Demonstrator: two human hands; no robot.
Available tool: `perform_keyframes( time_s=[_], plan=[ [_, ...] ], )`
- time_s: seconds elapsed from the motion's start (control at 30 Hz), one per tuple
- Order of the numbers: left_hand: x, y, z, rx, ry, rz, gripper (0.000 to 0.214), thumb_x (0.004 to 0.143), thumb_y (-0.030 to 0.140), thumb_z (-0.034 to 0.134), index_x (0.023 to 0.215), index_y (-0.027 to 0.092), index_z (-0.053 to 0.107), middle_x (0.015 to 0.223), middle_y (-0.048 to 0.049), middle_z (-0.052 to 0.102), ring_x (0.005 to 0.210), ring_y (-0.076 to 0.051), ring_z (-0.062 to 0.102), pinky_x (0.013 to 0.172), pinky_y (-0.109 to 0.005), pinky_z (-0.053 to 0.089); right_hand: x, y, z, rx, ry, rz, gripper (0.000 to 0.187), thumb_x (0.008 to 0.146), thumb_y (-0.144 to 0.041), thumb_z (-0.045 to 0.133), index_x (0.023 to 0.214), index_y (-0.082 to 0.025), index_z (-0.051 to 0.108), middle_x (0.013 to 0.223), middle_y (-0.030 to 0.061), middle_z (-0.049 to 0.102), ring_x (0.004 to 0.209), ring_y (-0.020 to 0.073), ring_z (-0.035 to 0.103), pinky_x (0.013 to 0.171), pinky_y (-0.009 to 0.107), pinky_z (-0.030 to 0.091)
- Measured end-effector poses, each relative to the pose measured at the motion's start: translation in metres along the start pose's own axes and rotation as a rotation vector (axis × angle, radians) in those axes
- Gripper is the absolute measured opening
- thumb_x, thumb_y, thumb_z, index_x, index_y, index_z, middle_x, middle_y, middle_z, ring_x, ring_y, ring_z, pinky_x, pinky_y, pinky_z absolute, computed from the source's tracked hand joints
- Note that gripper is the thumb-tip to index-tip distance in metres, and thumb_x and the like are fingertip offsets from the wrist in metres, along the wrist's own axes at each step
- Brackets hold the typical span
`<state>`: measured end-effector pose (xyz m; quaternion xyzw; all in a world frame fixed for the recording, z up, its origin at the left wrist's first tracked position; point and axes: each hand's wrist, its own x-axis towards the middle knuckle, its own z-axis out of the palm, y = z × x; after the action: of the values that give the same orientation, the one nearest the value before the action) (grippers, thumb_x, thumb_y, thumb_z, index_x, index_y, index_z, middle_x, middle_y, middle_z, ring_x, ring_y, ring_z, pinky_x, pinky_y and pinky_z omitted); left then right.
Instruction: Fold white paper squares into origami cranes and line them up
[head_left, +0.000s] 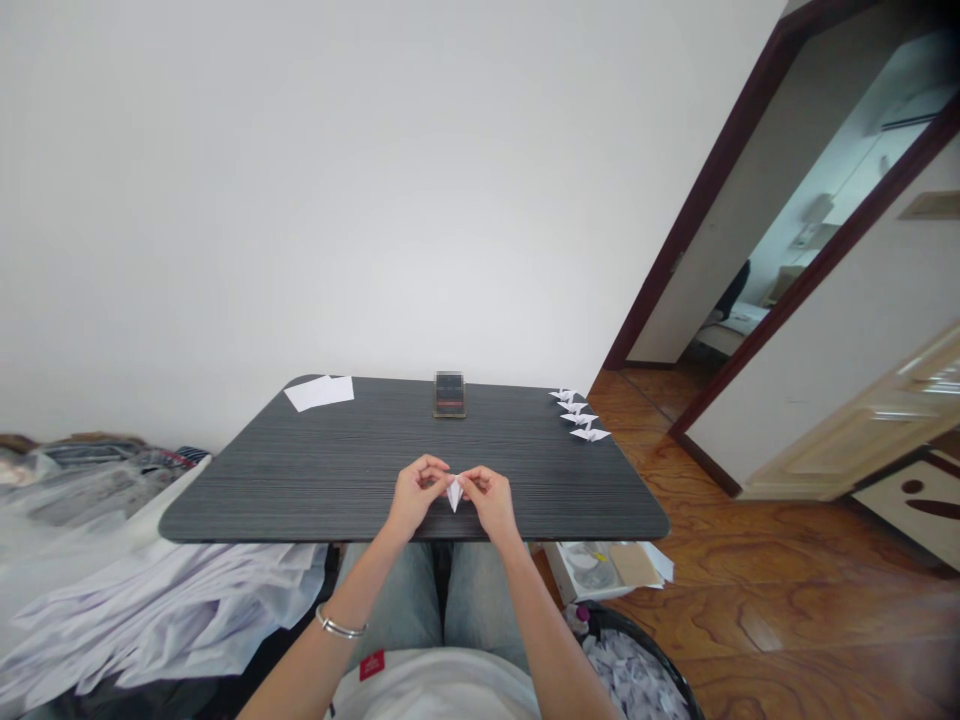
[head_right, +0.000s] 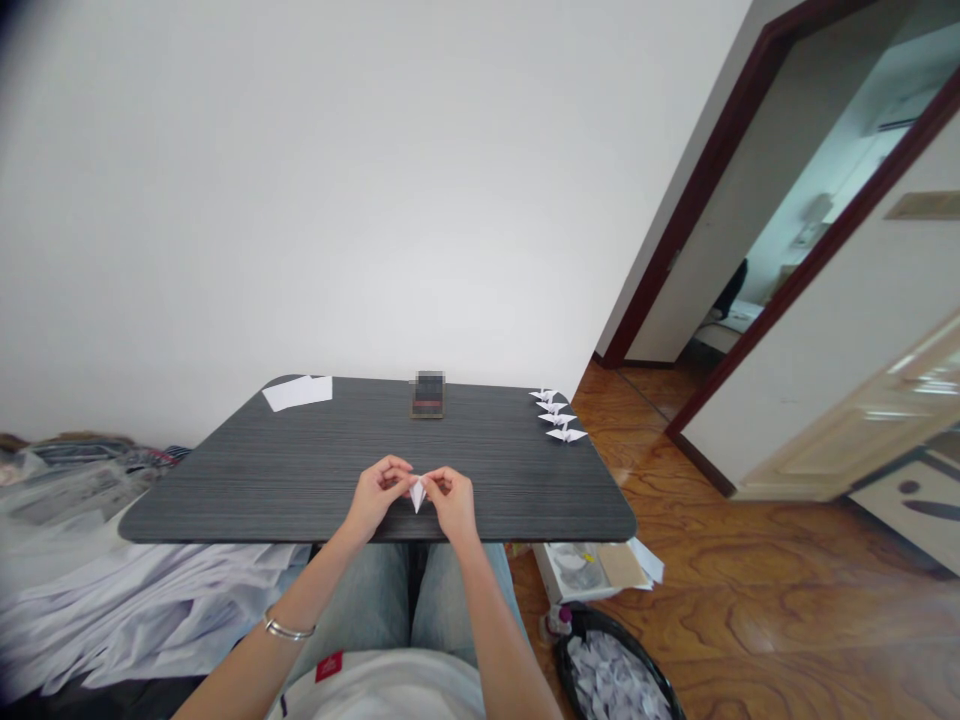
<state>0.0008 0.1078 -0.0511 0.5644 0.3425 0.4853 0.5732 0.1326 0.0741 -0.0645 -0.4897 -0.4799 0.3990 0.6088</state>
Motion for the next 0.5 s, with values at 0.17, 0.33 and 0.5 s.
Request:
perform_keyframes(
  time_s=[0.17,0.33,0.5],
  plan=[
    [0.0005,-0.0004,0.0001,-0.023,0.002,-0.013,0.021,0.062,0.024,0.069,0.075,0.014,0.055,0.057,0.0019,0.062,0.052,-0.01,0.056,0.052,-0.021,0.045,-0.0002,-0.0021,0.0001,0.002,0.0,0.004,0.014,0.069,-0.03,0.062,0.067,-0.016,0.062,0.058,0.0011,0.063,0.053,0.0148,0.057,0.051,0.025,0.046],
    [0.0008,-0.0001,0.0007,-0.041,0.021,-0.026,0.023,0.06,0.025,0.071,0.073,0.014,0.056,0.055,0.0022,0.06,0.05,-0.01,0.054,0.048,-0.02,0.043,-0.0004,-0.0037,0.0014,0.062,-0.025,0.008,0.013,0.069,-0.028,0.062,0.074,-0.016,0.06,0.061,0.0004,0.062,0.054,0.0133,0.056,0.048,0.023,0.045],
    [0.0011,-0.0016,0.0008,-0.033,-0.011,-0.039,0.021,0.063,0.028,0.068,0.073,0.013,0.057,0.057,0.0014,0.06,0.053,-0.01,0.055,0.05,-0.02,0.044,-0.0002,-0.0012,0.0006,0.145,-0.033,0.012,0.016,0.066,-0.024,0.064,0.078,-0.017,0.055,0.059,-0.0027,0.06,0.05,0.0111,0.055,0.046,0.021,0.044]
  ],
)
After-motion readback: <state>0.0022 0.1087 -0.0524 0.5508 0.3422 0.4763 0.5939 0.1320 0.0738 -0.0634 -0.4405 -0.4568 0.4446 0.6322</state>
